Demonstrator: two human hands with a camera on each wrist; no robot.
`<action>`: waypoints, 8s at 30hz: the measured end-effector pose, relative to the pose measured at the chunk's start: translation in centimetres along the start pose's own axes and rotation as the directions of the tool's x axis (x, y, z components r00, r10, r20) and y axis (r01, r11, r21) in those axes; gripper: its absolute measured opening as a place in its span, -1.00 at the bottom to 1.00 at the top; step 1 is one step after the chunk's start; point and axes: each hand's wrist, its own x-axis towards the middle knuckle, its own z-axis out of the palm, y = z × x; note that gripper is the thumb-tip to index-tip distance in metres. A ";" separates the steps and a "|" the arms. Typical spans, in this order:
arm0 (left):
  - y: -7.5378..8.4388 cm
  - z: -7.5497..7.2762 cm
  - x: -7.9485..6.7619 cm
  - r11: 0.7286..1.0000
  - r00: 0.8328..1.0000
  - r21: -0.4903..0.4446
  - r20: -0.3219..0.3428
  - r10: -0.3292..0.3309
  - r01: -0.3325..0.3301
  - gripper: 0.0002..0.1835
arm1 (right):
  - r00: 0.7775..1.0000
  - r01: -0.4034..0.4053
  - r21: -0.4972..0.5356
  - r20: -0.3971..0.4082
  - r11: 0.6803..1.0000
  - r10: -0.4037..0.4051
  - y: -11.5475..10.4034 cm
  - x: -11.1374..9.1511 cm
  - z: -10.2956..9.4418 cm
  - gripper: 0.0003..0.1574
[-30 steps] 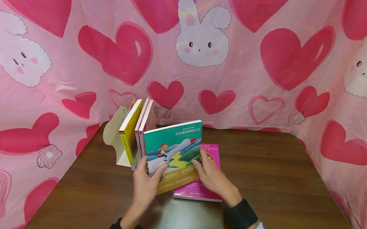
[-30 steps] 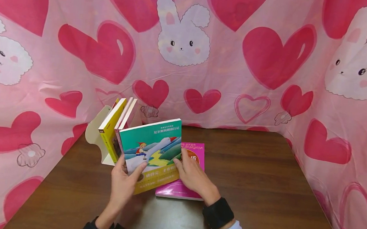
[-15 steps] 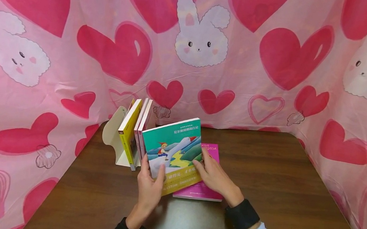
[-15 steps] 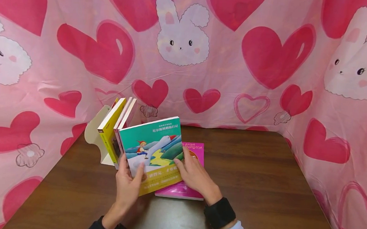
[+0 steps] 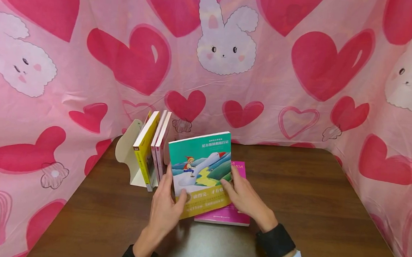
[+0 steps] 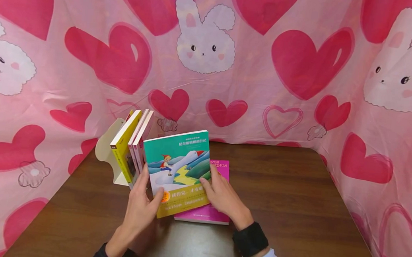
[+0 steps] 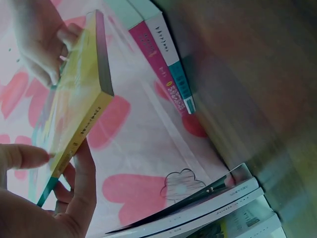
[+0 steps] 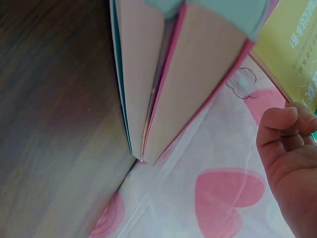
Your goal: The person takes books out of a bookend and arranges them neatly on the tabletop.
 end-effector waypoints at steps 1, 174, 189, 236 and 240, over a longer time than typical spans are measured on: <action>0.1 -0.1 0.0 1.000 1.000 0.011 0.008 -0.008 0.008 0.00 | 1.000 0.000 0.004 0.002 1.000 0.000 0.0 0.0 0.0 -0.12; -0.8 7.4 5.8 0.907 0.786 0.386 0.504 -0.358 0.165 -0.22 | 0.888 -0.420 -0.338 0.037 0.842 0.458 1.9 -0.7 -2.8 -0.20; -0.8 7.2 6.2 0.907 0.777 0.395 0.522 -0.353 0.146 -0.22 | 0.888 -0.424 -0.326 0.035 0.845 0.459 1.7 -0.7 -2.8 -0.17; -1.9 6.8 6.1 0.939 0.772 0.312 0.558 -0.304 0.145 -0.22 | 0.897 -0.403 -0.308 0.053 0.862 0.438 2.6 -0.8 -2.7 -0.26; -2.1 6.9 6.1 0.940 0.767 0.308 0.563 -0.307 0.150 -0.22 | 0.894 -0.406 -0.304 0.066 0.862 0.444 2.7 -0.8 -2.8 -0.23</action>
